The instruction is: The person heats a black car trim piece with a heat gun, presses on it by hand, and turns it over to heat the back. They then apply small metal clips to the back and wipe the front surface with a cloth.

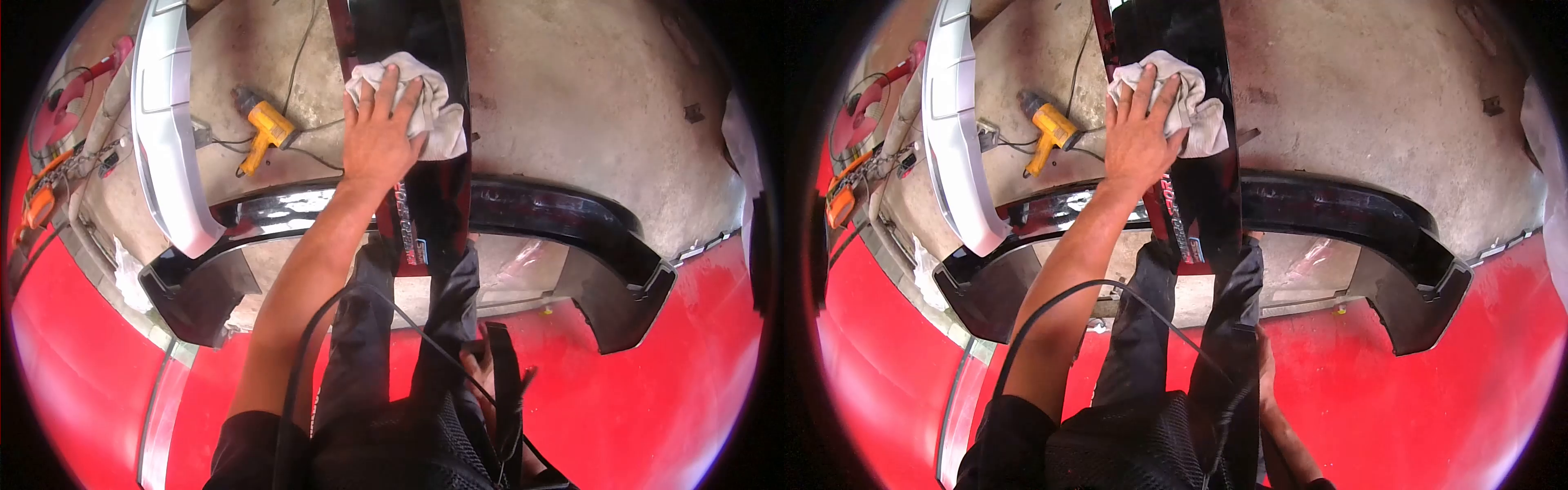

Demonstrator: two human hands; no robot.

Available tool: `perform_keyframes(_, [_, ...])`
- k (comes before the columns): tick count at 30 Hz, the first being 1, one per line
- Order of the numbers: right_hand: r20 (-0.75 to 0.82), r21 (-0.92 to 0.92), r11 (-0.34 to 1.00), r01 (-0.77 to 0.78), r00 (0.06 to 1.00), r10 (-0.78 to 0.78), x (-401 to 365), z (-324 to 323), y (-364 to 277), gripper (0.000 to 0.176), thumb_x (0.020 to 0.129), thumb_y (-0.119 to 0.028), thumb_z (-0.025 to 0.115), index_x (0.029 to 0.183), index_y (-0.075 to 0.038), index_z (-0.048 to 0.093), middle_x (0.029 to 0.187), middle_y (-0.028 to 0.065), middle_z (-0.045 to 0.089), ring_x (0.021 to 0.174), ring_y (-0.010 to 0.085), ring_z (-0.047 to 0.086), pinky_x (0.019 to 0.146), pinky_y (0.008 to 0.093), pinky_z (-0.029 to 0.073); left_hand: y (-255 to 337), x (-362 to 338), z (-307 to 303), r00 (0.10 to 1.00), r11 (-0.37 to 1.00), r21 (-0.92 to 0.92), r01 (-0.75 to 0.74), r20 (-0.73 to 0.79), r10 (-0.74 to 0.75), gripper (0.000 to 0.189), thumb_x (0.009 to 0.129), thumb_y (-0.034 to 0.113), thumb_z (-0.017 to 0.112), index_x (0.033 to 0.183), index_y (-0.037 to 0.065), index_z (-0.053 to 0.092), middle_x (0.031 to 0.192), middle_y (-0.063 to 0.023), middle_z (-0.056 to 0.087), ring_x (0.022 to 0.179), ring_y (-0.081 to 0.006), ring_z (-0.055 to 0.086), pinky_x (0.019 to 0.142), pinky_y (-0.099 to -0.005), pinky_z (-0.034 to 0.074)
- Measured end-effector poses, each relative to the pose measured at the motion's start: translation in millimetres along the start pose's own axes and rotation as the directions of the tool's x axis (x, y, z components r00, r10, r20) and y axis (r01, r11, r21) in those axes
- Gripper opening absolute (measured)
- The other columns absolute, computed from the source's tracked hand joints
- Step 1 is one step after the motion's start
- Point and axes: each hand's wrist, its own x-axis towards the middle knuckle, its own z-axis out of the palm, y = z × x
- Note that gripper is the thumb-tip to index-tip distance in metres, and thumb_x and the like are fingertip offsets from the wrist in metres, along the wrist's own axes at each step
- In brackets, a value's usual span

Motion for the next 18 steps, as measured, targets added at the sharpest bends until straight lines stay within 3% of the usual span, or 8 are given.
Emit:
perform_keyframes(1, [-0.003, 0.002, 1.0, 0.003, 1.0, -0.003, -10.9, -6.4, 14.1, 0.068, 0.093, -0.018, 0.065, 0.151, 0.001, 0.035, 0.093, 0.0013, 0.057, 0.076, 0.0092, 0.053, 0.07, 0.0244, 0.046, 5.8, -5.6, 0.4, 1.0, 1.0, -0.004, 0.008, 0.024, -0.008, 0.084, 0.08, 0.03, 0.081, 0.154, 0.023, 0.043, 0.165, -0.013, 0.028, 0.144, -0.046, 0.036, 0.121, -0.0627, 0.023])
perform_keyframes(3, [-0.096, -0.368, 0.93, 0.002, 0.995, -0.041, -22.9, -14.5, 37.2, 0.072, 0.091, -0.017, 0.069, 0.152, 0.001, 0.036, 0.09, 0.0021, 0.055, 0.077, 0.0117, 0.054, 0.074, 0.0273, 0.049, 15.0, -29.7, -0.5, 0.99, 1.0, -0.008, -0.01, 0.141, 0.011, 0.088, 0.079, 0.028, 0.082, 0.156, 0.021, 0.041, 0.166, -0.0157, 0.025, 0.143, -0.0474, 0.035, 0.121, -0.0621, 0.023])
perform_keyframes(4, [-0.095, -0.365, 0.931, 0.008, 0.994, -0.045, -26.6, -9.9, 32.8, 0.072, 0.091, -0.017, 0.069, 0.152, 0.001, 0.036, 0.09, 0.0021, 0.055, 0.077, 0.0117, 0.054, 0.074, 0.0273, 0.049, 17.8, -52.5, 3.4, 0.973, 0.998, -0.008, -0.06, 0.222, 0.06, 0.09, 0.077, 0.028, 0.083, 0.156, 0.021, 0.041, 0.166, -0.0145, 0.025, 0.144, -0.046, 0.035, 0.122, -0.062, 0.022])
perform_keyframes(7, [0.203, -0.846, 0.435, 0.308, 0.941, -0.272, -52.2, 11.2, 7.9, 0.074, 0.091, -0.018, 0.071, 0.154, 0.0, 0.034, 0.106, 0.0119, 0.065, 0.096, 0.0265, 0.064, 0.089, 0.0388, 0.051, 17.8, -124.6, 10.6, 0.904, 0.986, -0.078, -0.146, 0.394, 0.165, 0.085, 0.077, 0.028, 0.083, 0.154, 0.024, 0.046, 0.166, -0.0076, 0.028, 0.147, -0.0408, 0.031, 0.123, -0.0614, 0.019])
perform_keyframes(11, [0.141, -0.799, 0.557, 0.227, 0.971, -0.193, -43.8, 16.3, 2.5, 0.059, 0.093, -0.021, 0.068, 0.143, 0.002, 0.048, 0.118, 0.0233, 0.064, 0.118, 0.037, 0.06, 0.101, 0.0449, 0.046, -0.1, -145.7, 5.7, 0.89, 0.996, -0.012, -0.084, 0.449, 0.08, 0.085, 0.077, 0.029, 0.083, 0.153, 0.025, 0.047, 0.166, -0.0077, 0.027, 0.15, -0.0392, 0.029, 0.124, -0.0608, 0.016])
perform_keyframes(14, [0.041, -0.747, 0.656, 0.109, 0.992, -0.118, -38.8, 32.7, -18.5, 0.049, 0.093, -0.021, 0.068, 0.133, 0.003, 0.055, 0.121, 0.0276, 0.063, 0.118, 0.0427, 0.06, 0.101, 0.046, 0.046, -5.7, -112.1, -4.8, 0.912, 0.999, 0.03, -0.043, 0.41, 0.027, 0.08, 0.081, 0.027, 0.08, 0.153, 0.02, 0.046, 0.167, -0.0119, 0.025, 0.146, -0.0435, 0.034, 0.124, -0.0612, 0.016])
perform_keyframes(15, [0.053, -0.792, 0.581, 0.186, 0.97, -0.239, -35.5, 35.2, -9.1, 0.044, 0.092, -0.024, 0.07, 0.124, 0.002, 0.056, 0.115, 0.0277, 0.065, 0.108, 0.0461, 0.063, 0.092, 0.0478, 0.05, -11.0, -98.1, -1.8, 0.944, 0.999, 0.041, -0.036, 0.33, 0.021, 0.08, 0.083, 0.029, 0.077, 0.155, 0.017, 0.043, 0.168, -0.0142, 0.022, 0.145, -0.0456, 0.035, 0.124, -0.0613, 0.017])
perform_keyframes(18, [0.006, -0.752, 0.646, 0.133, 0.981, -0.195, -26.2, 18.3, 40.4, 0.044, 0.09, -0.028, 0.075, 0.118, 0.001, 0.057, 0.106, 0.0232, 0.066, 0.097, 0.0429, 0.066, 0.081, 0.0488, 0.052, -25.3, -39.3, 0.7, 0.99, 0.993, 0.117, 0.019, 0.136, -0.035, 0.075, 0.092, 0.035, 0.068, 0.158, 0.015, 0.037, 0.169, -0.0163, 0.019, 0.139, -0.0496, 0.042, 0.121, -0.0602, 0.024])
